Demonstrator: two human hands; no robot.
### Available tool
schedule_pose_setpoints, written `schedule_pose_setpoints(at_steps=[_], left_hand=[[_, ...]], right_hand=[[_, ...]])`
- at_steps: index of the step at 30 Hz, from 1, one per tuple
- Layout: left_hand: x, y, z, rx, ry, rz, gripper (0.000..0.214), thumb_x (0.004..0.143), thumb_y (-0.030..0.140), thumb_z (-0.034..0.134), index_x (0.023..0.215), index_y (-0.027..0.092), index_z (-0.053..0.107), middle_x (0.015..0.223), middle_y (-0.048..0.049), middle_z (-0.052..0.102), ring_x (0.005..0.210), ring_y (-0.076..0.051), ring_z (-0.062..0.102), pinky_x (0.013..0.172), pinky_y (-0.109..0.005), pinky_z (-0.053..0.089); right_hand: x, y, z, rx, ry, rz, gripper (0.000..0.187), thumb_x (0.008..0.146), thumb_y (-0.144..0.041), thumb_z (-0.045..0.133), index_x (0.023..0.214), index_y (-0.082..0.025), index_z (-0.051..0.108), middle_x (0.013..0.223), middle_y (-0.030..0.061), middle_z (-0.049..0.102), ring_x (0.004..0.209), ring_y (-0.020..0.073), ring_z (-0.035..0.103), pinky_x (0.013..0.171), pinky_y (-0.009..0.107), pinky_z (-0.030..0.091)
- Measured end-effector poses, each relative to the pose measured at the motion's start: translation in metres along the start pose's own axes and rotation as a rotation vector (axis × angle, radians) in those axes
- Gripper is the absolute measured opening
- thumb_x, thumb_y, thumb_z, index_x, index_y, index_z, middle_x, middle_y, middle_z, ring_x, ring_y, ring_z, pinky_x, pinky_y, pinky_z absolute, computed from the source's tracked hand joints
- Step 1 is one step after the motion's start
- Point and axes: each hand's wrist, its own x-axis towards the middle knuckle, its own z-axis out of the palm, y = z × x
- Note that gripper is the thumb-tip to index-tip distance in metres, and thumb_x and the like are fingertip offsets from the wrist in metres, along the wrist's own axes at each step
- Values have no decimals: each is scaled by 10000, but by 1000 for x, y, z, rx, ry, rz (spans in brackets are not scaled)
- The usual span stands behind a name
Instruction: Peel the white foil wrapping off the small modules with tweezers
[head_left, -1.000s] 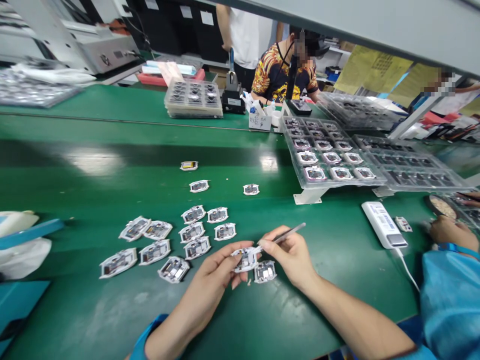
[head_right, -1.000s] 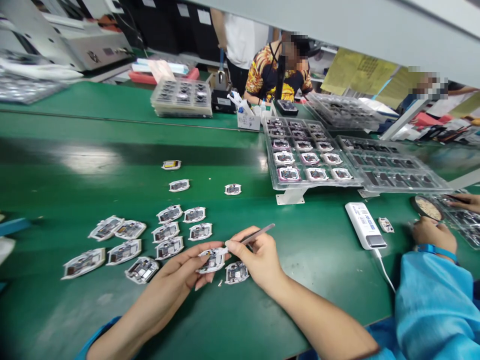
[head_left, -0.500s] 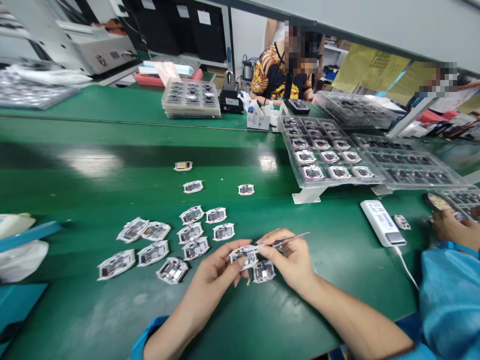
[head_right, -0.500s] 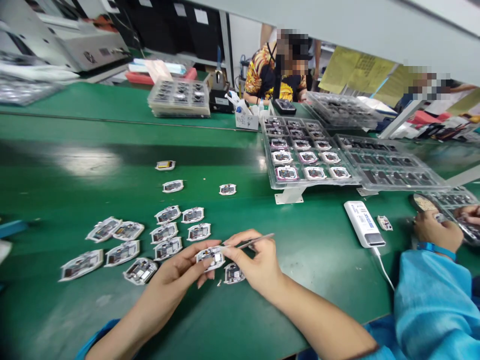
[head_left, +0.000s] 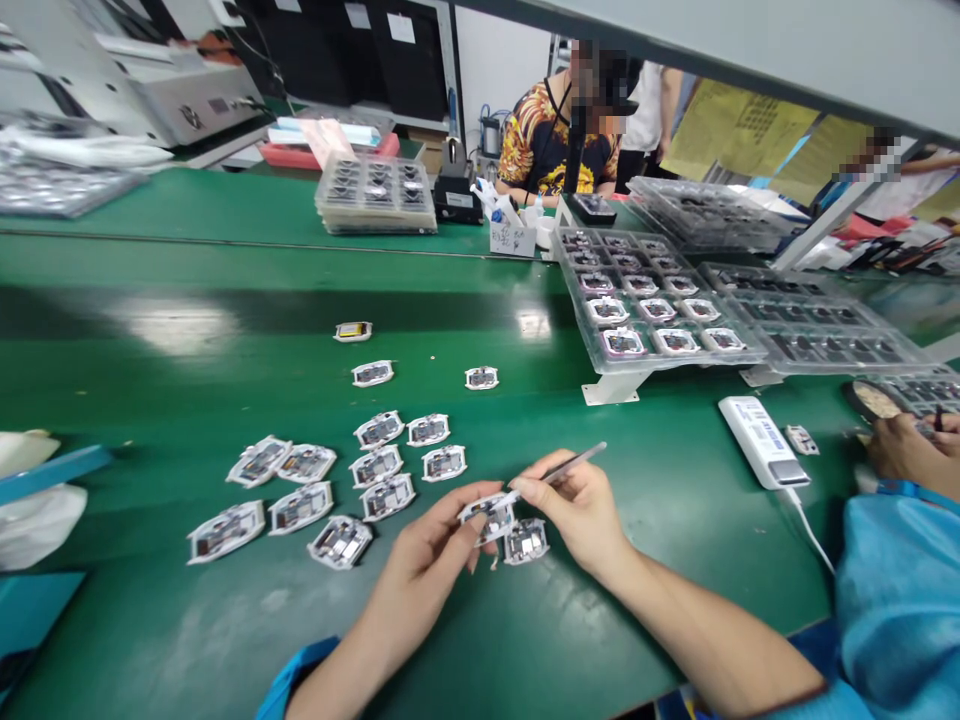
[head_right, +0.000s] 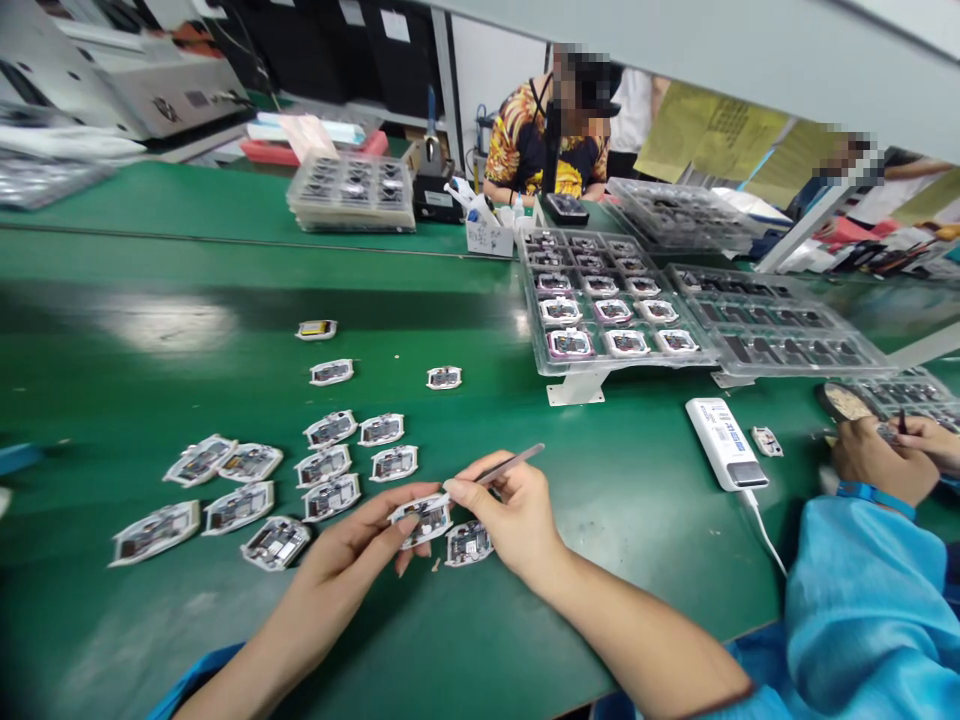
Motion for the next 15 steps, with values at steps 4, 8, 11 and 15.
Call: schedule_pose_setpoints(at_steps=[4, 8, 11, 15], left_hand=[[0, 5, 0, -2, 10, 2, 358, 796, 424, 636, 1034, 166, 702, 623, -8, 647, 571, -161, 543, 575, -266, 441], [0, 2, 0, -10, 5, 7, 371, 791, 413, 647, 1053, 155, 692, 622, -7, 653, 569, -155, 543, 576, -257, 443], [-1, 2, 0, -27, 7, 5, 360, 793, 397, 651, 1056, 155, 690, 646, -11, 665, 583, -156, 552, 580, -256, 448], [-1, 0, 1, -62, 32, 2, 313, 802, 381, 650, 1022, 164, 701, 684, -15, 677, 603, -158, 561, 569, -253, 443]], right_hand=[[1, 0, -1, -18, -4, 6, 257, 643, -364, 833, 707, -190, 654, 640, -2, 696, 581, 143, 637, 581, 257, 523], [1, 0, -2, -30, -8, -1, 249, 649, -354, 828, 707, -185, 654, 646, 0, 697, 581, 140, 630, 579, 254, 512], [1, 1, -2, -54, -12, -26, 218, 656, -324, 822, 711, -185, 664, 655, 0, 703, 593, 137, 633, 591, 253, 509], [1, 1, -3, -86, -28, -53, 218, 673, -337, 816, 714, -186, 664, 647, 2, 706, 590, 143, 641, 580, 257, 516]])
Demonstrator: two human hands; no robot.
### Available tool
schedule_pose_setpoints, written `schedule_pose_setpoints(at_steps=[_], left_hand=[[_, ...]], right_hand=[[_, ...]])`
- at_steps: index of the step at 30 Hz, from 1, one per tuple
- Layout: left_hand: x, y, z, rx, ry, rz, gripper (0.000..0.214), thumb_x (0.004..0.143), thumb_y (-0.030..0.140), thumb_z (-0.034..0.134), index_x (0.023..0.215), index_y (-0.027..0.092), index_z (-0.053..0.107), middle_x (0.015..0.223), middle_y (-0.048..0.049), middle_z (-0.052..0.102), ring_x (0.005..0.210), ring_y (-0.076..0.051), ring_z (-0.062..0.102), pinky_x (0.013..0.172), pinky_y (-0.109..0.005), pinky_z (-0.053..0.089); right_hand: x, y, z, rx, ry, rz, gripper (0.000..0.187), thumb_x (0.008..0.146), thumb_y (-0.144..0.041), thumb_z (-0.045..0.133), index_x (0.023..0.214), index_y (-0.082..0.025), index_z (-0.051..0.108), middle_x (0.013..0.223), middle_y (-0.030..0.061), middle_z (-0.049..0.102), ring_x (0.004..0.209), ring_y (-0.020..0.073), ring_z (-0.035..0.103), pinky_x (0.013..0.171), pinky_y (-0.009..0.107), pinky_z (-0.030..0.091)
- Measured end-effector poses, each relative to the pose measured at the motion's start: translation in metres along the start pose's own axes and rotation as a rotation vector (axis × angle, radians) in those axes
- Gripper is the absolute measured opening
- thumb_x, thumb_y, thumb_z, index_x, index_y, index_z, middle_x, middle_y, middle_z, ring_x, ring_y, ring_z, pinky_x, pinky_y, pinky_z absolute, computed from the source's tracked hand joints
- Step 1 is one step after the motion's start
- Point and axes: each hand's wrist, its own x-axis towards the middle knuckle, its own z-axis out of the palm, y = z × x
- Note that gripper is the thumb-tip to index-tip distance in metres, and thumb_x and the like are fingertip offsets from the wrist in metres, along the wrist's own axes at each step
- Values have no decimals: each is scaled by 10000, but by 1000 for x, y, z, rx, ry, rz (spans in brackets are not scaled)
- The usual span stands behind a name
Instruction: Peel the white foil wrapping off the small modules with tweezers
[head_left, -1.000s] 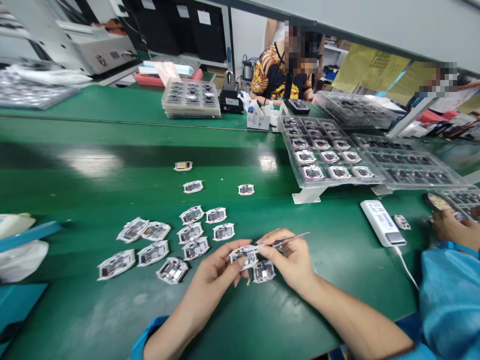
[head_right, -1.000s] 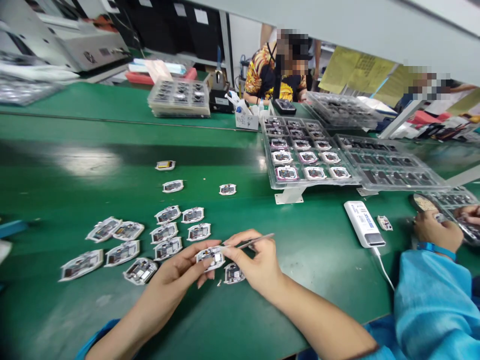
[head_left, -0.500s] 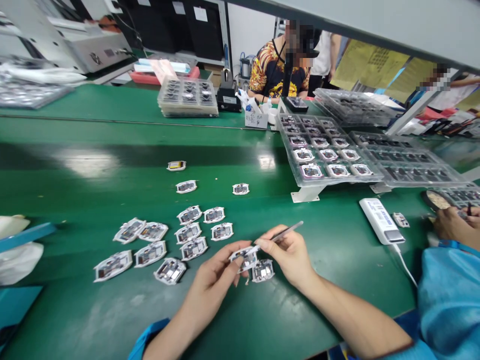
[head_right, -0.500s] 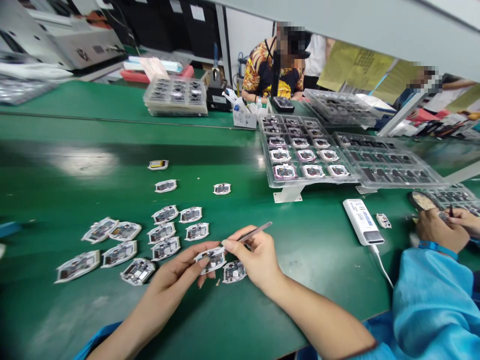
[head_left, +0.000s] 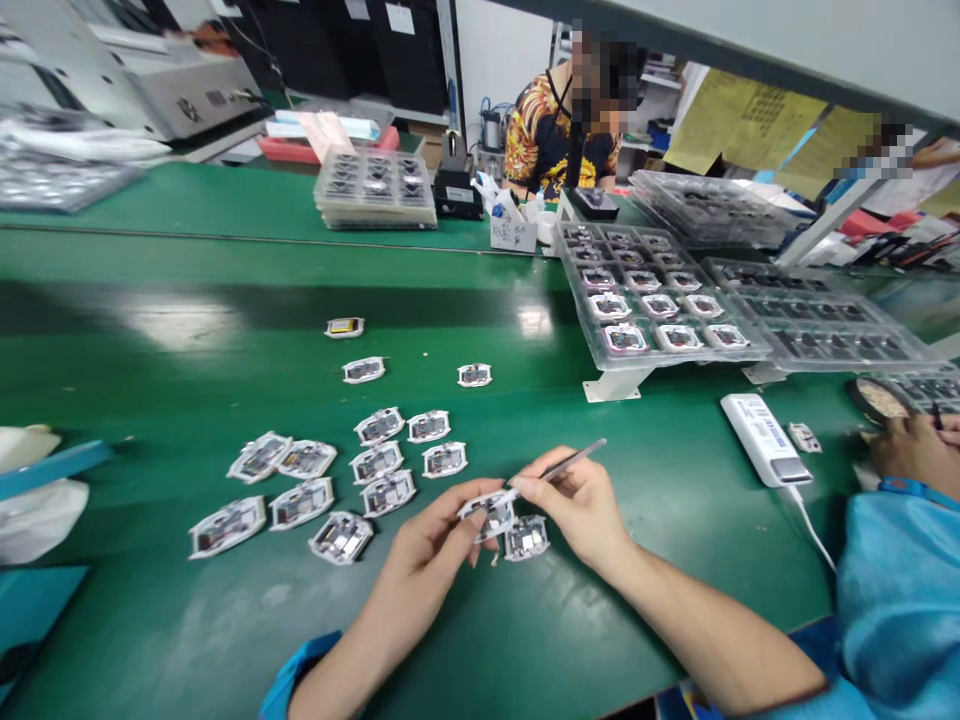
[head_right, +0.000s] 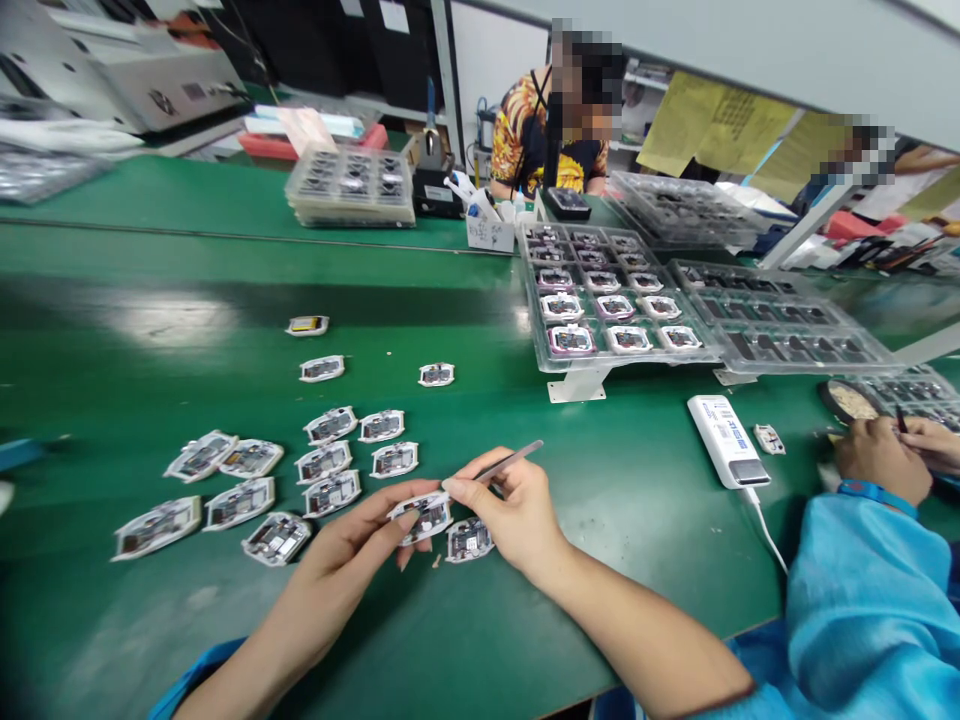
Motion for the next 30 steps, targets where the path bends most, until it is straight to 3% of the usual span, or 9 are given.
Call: schedule_pose_setpoints(at_steps=[8, 18, 30], left_hand=[[3, -2, 3, -91, 14, -46, 325, 791, 390, 671, 1017, 160, 707, 631, 4, 658, 593, -150, 551, 528, -233, 423], [2, 1, 3, -71, 10, -55, 359, 790, 403, 675, 1037, 146, 710, 624, -4, 659, 579, -145, 544, 522, -233, 419], [5, -3, 7, -149, 56, -99, 414, 725, 459, 754, 993, 150, 688, 645, 28, 610, 559, -104, 491, 504, -201, 363]], right_hand=[[-4, -2, -1, -96, -25, -59, 147, 726, -297, 770, 745, -194, 666, 710, 23, 728, 663, 166, 671, 638, 277, 533], [-5, 1, 0, -17, -25, -54, 162, 744, -314, 761, 765, -197, 650, 722, 14, 713, 665, 162, 667, 639, 276, 527], [-11, -2, 5, -72, 0, -149, 99, 783, -251, 733, 758, -193, 657, 731, 20, 740, 684, 163, 703, 651, 263, 552]])
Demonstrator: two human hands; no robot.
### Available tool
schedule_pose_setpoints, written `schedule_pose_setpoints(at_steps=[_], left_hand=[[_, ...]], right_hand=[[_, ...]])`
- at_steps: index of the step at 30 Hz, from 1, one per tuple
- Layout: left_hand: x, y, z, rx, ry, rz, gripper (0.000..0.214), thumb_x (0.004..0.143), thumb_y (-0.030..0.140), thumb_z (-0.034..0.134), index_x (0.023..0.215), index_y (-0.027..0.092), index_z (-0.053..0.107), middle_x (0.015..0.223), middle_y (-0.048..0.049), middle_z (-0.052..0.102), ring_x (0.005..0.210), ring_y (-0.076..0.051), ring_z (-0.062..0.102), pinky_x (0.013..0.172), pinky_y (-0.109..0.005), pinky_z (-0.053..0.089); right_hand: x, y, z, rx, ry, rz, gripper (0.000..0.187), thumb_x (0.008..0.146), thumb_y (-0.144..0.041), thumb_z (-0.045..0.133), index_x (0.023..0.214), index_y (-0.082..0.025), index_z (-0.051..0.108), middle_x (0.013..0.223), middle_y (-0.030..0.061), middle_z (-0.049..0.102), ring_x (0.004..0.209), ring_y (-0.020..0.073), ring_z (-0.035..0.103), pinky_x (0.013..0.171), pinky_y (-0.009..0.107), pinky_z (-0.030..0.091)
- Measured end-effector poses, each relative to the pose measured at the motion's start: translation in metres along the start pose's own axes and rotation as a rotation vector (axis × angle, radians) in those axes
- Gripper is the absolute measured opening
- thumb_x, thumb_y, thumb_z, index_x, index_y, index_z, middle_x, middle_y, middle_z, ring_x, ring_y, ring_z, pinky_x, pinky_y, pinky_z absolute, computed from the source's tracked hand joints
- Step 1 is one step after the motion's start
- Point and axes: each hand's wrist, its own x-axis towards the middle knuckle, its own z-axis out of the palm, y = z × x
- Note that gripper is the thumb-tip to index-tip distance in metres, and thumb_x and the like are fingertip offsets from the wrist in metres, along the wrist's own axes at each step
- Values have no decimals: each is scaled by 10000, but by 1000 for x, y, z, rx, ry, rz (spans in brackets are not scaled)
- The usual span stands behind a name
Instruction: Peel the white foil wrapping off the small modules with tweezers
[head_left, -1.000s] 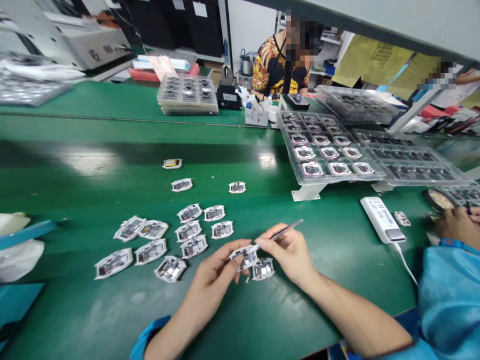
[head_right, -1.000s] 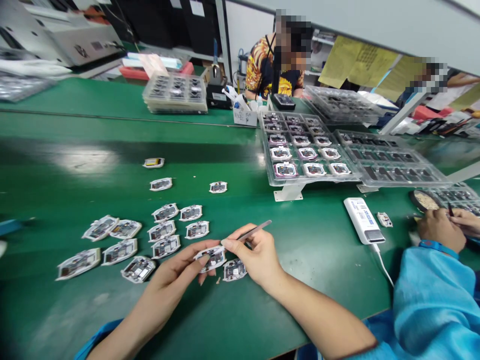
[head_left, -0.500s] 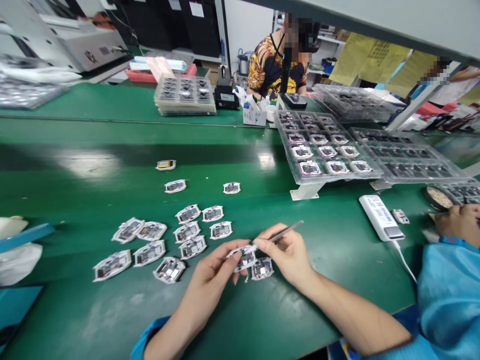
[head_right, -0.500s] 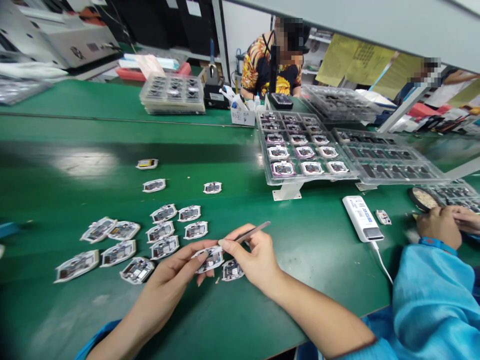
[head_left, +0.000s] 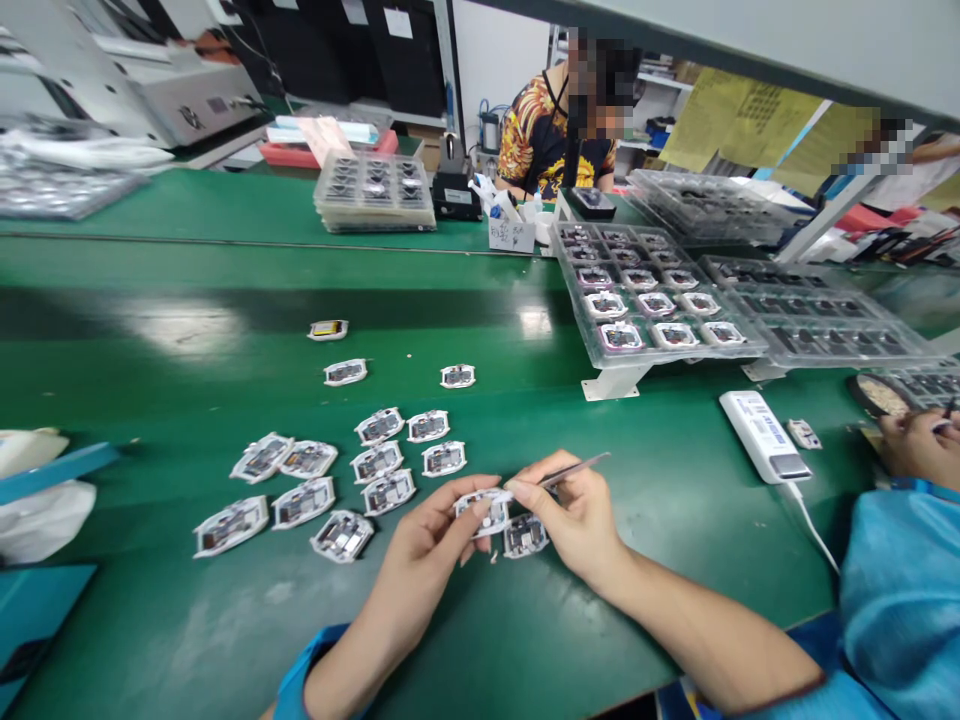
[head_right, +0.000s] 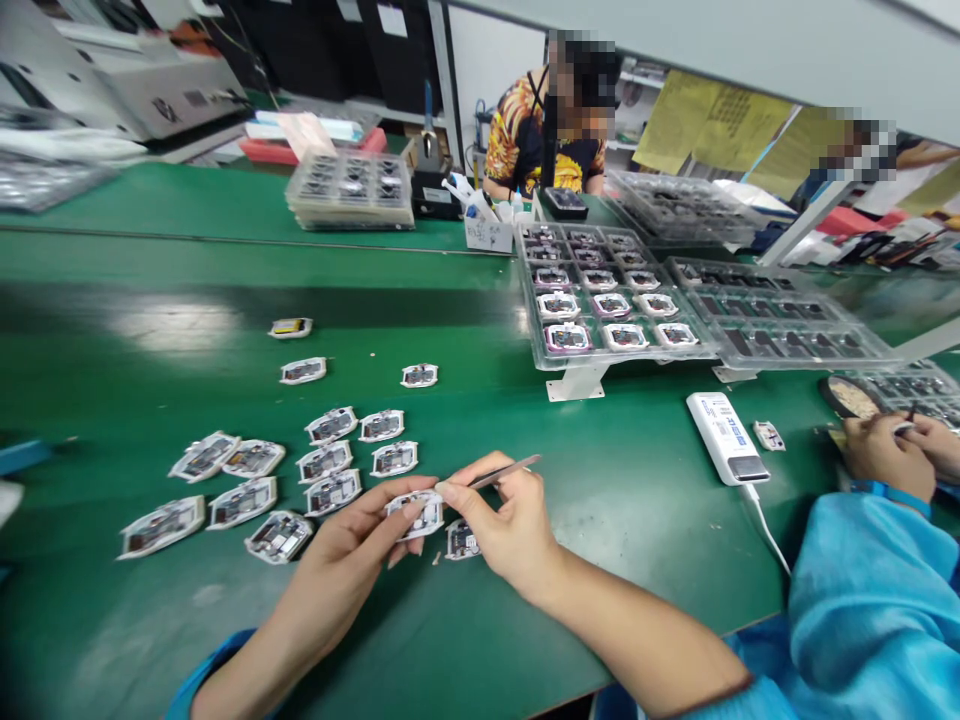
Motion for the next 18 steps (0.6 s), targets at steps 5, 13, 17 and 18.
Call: schedule_pose_setpoints(at_steps=[5, 13, 17, 18], left_hand=[[0, 0, 3, -57, 21, -48, 466, 672, 514, 782, 958, 164, 670, 627, 49, 576, 541, -92, 458, 521, -199, 384], [1, -3, 0, -57, -27, -19, 409, 772, 473, 710, 1034, 161, 676, 704, 16, 611, 640, -125, 491, 569, -212, 387], [-2, -3, -2, -115, -61, -33, 411, 819, 442, 654, 1092, 135, 659, 697, -6, 636, 656, -149, 516, 550, -233, 369], [-3, -2, -2, -124, -62, -35, 411, 819, 439, 653, 1090, 130, 660, 699, -11, 641, 660, -154, 523, 552, -238, 372]], right_hand=[[-3, 1, 0, -26, -44, -83, 55, 803, -214, 722, 803, -198, 670, 786, 40, 754, 728, 183, 726, 701, 298, 577], [3, -1, -8, -88, -38, -178, 36, 806, -205, 719, 822, -204, 687, 850, 49, 728, 821, 195, 698, 771, 327, 550], [6, -1, -8, -95, -42, -152, 66, 779, -229, 742, 771, -204, 682, 788, 28, 686, 768, 179, 652, 730, 311, 523], [6, -1, -7, -110, -53, -143, 69, 778, -233, 743, 764, -204, 681, 775, 27, 681, 759, 179, 643, 723, 310, 517]])
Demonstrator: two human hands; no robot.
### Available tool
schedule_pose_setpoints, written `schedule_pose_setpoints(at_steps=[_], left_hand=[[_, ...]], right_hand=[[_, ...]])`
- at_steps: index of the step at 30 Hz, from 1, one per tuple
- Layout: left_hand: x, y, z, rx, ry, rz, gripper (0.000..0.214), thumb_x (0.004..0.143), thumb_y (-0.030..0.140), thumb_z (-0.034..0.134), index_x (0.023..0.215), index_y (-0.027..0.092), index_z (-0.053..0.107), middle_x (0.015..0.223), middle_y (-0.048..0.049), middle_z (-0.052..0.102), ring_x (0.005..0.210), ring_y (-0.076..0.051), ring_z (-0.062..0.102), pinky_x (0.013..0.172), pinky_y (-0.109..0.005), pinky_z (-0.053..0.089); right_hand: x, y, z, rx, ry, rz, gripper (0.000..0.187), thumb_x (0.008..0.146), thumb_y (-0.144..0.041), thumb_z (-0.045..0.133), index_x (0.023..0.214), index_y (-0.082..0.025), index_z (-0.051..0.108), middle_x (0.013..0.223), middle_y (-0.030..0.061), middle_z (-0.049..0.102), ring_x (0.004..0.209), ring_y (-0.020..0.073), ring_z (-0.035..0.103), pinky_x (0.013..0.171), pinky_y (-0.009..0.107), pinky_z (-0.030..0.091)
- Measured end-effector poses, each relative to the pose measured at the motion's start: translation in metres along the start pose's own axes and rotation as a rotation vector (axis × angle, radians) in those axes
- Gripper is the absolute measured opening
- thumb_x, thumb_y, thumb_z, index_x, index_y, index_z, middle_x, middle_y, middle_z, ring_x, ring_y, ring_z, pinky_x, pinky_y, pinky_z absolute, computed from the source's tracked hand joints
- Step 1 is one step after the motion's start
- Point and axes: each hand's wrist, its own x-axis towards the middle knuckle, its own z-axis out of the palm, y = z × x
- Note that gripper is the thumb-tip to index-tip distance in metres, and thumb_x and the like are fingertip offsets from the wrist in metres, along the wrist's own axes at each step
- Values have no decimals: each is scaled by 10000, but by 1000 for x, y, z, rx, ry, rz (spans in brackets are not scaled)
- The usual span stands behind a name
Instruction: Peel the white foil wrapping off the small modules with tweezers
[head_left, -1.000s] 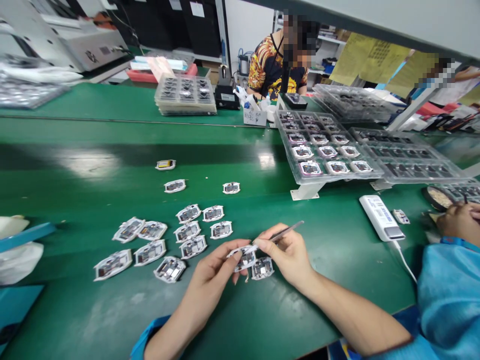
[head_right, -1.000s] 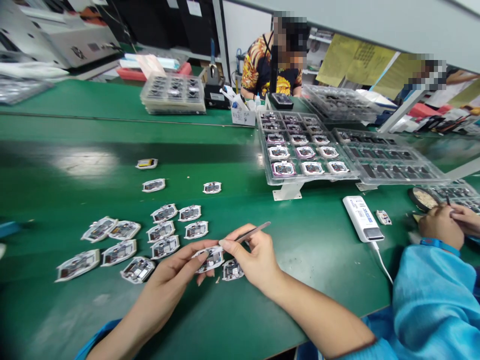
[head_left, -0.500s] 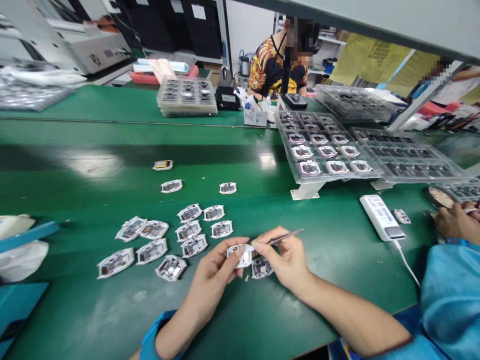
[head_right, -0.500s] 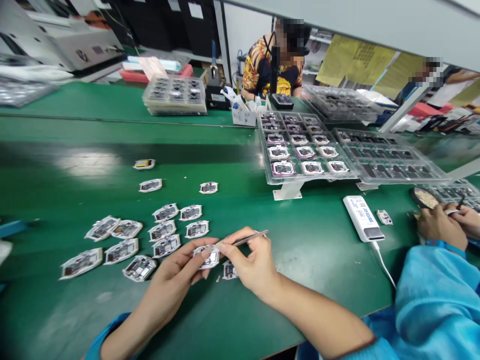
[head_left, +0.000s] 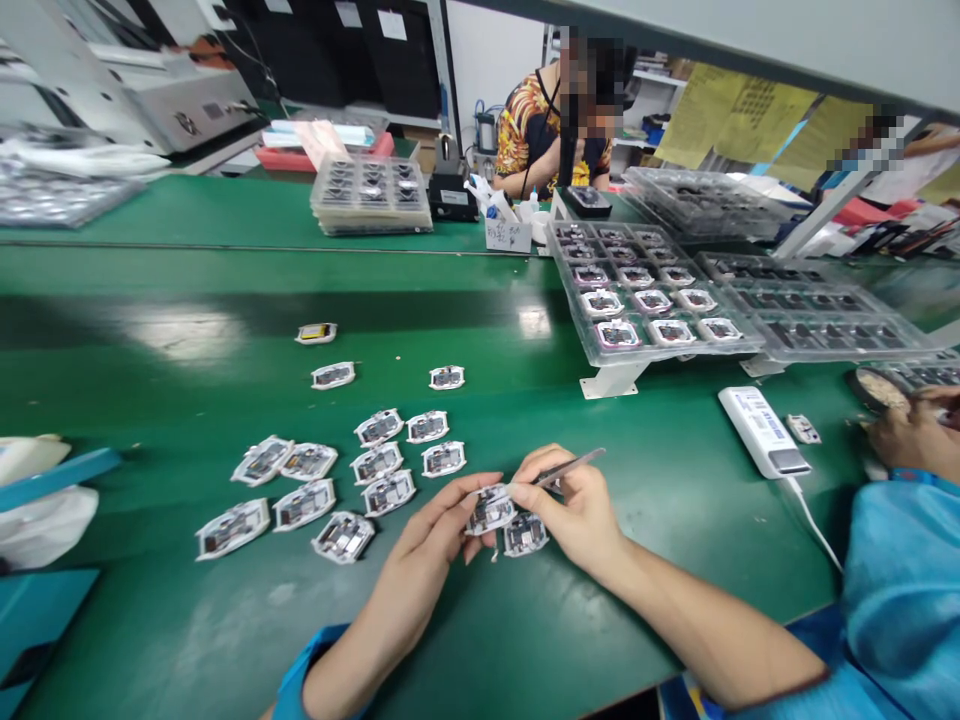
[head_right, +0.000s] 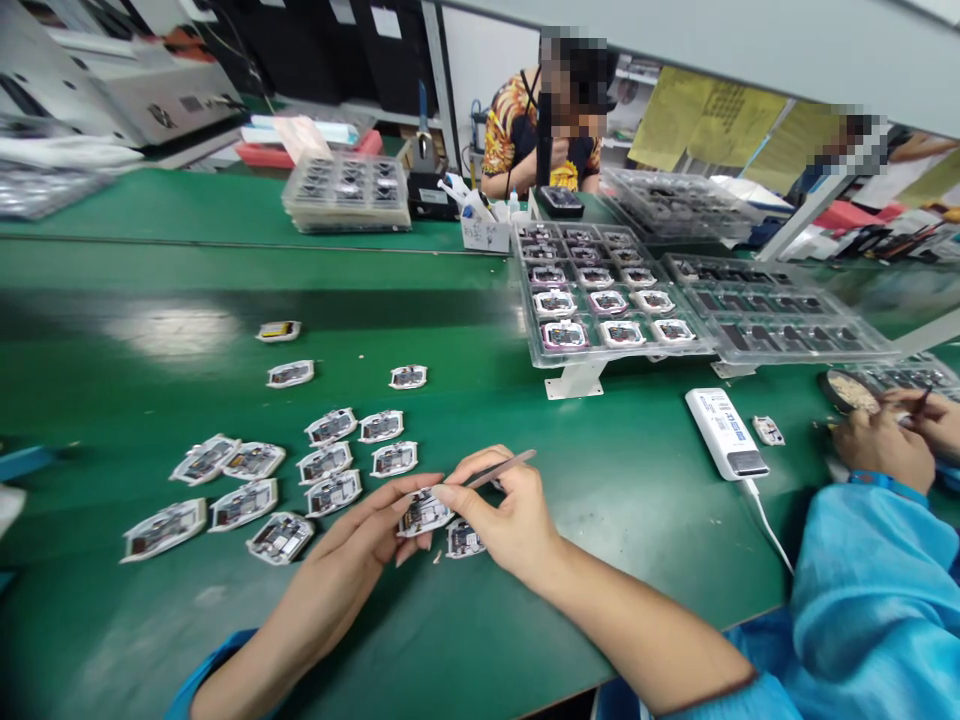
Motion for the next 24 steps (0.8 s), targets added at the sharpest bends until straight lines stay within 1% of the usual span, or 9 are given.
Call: schedule_pose_setpoints(at_steps=[4, 8, 10, 11, 13, 15, 17, 20, 24], left_hand=[[-2, 3, 1, -10, -10, -5, 390, 815, 435, 657, 1056, 129, 675, 652, -4, 634, 625, -154, 507, 550, -251, 375], [-2, 4, 3, -32, -9, -25, 374, 797, 432, 684, 1030, 139, 684, 634, 4, 630, 607, -149, 499, 542, -249, 371], [-1, 5, 4, -36, -3, -30, 369, 787, 431, 701, 1021, 146, 688, 635, 5, 630, 603, -146, 497, 539, -247, 369], [-1, 6, 4, -38, -2, -33, 367, 780, 432, 710, 1013, 149, 691, 635, 5, 630, 603, -146, 498, 537, -247, 369], [-2, 7, 4, -52, 3, -41, 361, 763, 433, 729, 992, 156, 699, 649, 2, 635, 609, -147, 504, 539, -248, 376], [-3, 8, 5, -70, 5, -47, 353, 744, 434, 748, 965, 161, 708, 672, -2, 641, 617, -148, 509, 542, -250, 385], [-5, 8, 5, -89, 4, -48, 346, 732, 432, 759, 949, 166, 716, 698, -6, 646, 626, -149, 515, 543, -251, 395], [-6, 9, 6, -106, -4, -45, 340, 732, 427, 759, 954, 170, 725, 727, -11, 653, 648, -155, 528, 551, -253, 410], [-7, 9, 7, -118, -19, -40, 323, 750, 405, 744, 971, 170, 729, 752, -19, 664, 662, -157, 540, 565, -255, 419]], right_hand=[[0, 2, 2, -9, -35, 49, 90, 769, -252, 748, 750, -199, 678, 771, 28, 679, 762, 182, 637, 733, 313, 504], [-1, 5, 3, 75, -65, 204, 139, 769, -300, 744, 745, -191, 660, 717, 7, 673, 659, 156, 628, 639, 277, 491], [-1, 6, 2, 90, -45, 210, 135, 771, -297, 743, 756, -193, 658, 714, 3, 672, 645, 152, 625, 623, 272, 489], [-2, 6, 2, 84, -25, 175, 120, 773, -283, 743, 765, -196, 660, 729, 5, 672, 664, 155, 628, 634, 277, 494], [-2, 4, 2, 52, 9, 58, 78, 782, -240, 740, 779, -204, 671, 763, 14, 677, 724, 169, 638, 684, 298, 505], [-3, 1, 2, 1, 10, -71, 55, 795, -199, 736, 784, -214, 684, 777, 22, 690, 771, 181, 642, 738, 323, 507], [-3, -1, 3, -51, -7, -169, 63, 807, -176, 733, 790, -218, 690, 776, 26, 709, 781, 185, 646, 763, 337, 504], [-3, -3, 3, -105, -24, -254, 66, 816, -167, 733, 805, -215, 688, 776, 34, 728, 771, 190, 652, 767, 351, 504], [-5, -2, 4, -151, -24, -312, 59, 825, -177, 732, 810, -209, 684, 772, 42, 731, 762, 198, 653, 755, 366, 500]])
